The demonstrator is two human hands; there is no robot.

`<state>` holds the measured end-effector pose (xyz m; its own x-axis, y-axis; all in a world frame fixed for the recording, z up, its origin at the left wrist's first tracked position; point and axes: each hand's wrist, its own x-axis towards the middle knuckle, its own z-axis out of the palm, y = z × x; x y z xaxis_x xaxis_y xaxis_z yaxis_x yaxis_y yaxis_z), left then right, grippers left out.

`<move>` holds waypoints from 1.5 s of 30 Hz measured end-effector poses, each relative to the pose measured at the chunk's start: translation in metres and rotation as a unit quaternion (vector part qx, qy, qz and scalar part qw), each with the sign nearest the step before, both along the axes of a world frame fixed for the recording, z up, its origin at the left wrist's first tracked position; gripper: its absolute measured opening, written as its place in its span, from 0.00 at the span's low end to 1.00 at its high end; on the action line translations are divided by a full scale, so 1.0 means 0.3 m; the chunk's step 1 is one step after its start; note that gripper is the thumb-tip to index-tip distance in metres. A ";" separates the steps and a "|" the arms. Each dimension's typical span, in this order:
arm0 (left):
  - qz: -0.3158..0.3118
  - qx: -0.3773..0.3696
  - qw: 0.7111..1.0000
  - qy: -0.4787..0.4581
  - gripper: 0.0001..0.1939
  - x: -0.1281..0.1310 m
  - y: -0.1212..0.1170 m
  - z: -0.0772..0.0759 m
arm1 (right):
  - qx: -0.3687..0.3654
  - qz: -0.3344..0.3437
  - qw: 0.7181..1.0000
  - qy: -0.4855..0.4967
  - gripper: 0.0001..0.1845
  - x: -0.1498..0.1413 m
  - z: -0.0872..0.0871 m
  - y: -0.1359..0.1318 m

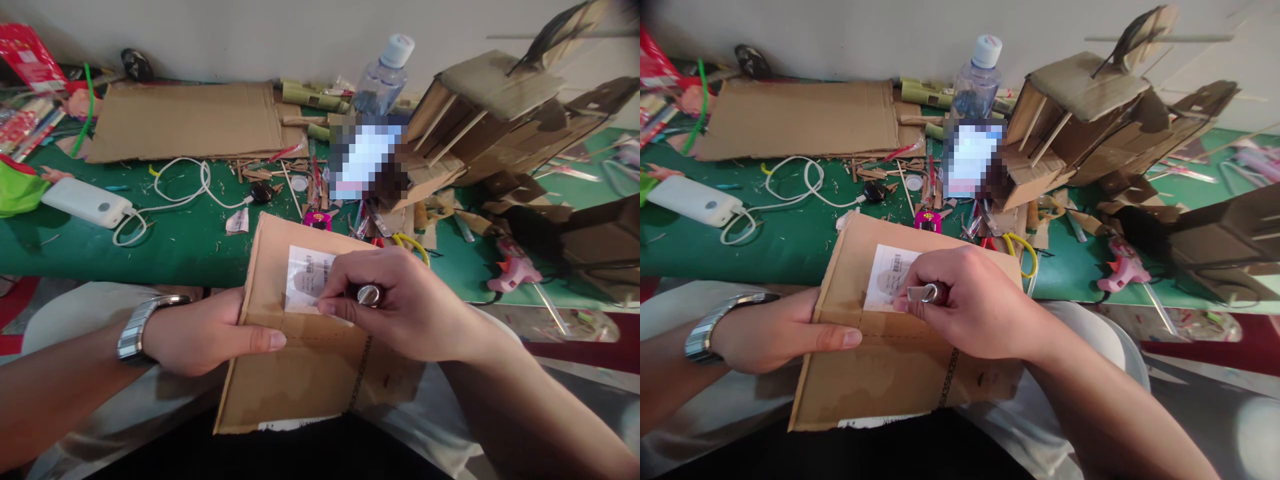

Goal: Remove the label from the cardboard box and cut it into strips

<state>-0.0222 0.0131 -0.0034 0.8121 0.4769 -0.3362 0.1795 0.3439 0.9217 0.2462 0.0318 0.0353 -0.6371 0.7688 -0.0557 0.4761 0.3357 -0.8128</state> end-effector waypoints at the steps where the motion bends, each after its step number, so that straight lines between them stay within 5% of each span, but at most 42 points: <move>1: 0.001 -0.002 1.000 0.000 0.25 -0.001 -0.001 -0.002 | -0.002 -0.001 1.000 -0.001 0.09 0.000 0.000 0.001; 13: 0.025 -0.054 0.998 -0.006 0.26 0.003 -0.009 -0.004 | -0.010 0.002 1.000 -0.002 0.10 0.006 -0.001 0.010; 16: 0.023 -0.060 0.998 -0.003 0.27 0.012 -0.012 -0.001 | -0.049 0.059 0.997 0.013 0.09 0.020 -0.006 0.029; 20: 0.011 -0.017 1.000 0.001 0.26 0.026 -0.011 0.005 | -0.111 0.131 0.985 0.028 0.22 0.026 -0.007 0.045; 24: 0.005 -0.001 1.000 0.002 0.24 0.034 -0.012 0.004 | -0.049 0.084 0.994 0.047 0.22 -0.003 -0.012 0.025; 30: 0.013 0.010 1.000 -0.008 0.22 0.041 -0.017 -0.001 | -0.025 0.054 0.996 0.064 0.05 -0.044 -0.027 -0.007; 45: 0.048 0.005 0.999 -0.021 0.22 0.044 -0.028 -0.008 | -0.059 -0.031 0.998 0.001 0.10 -0.035 -0.032 0.006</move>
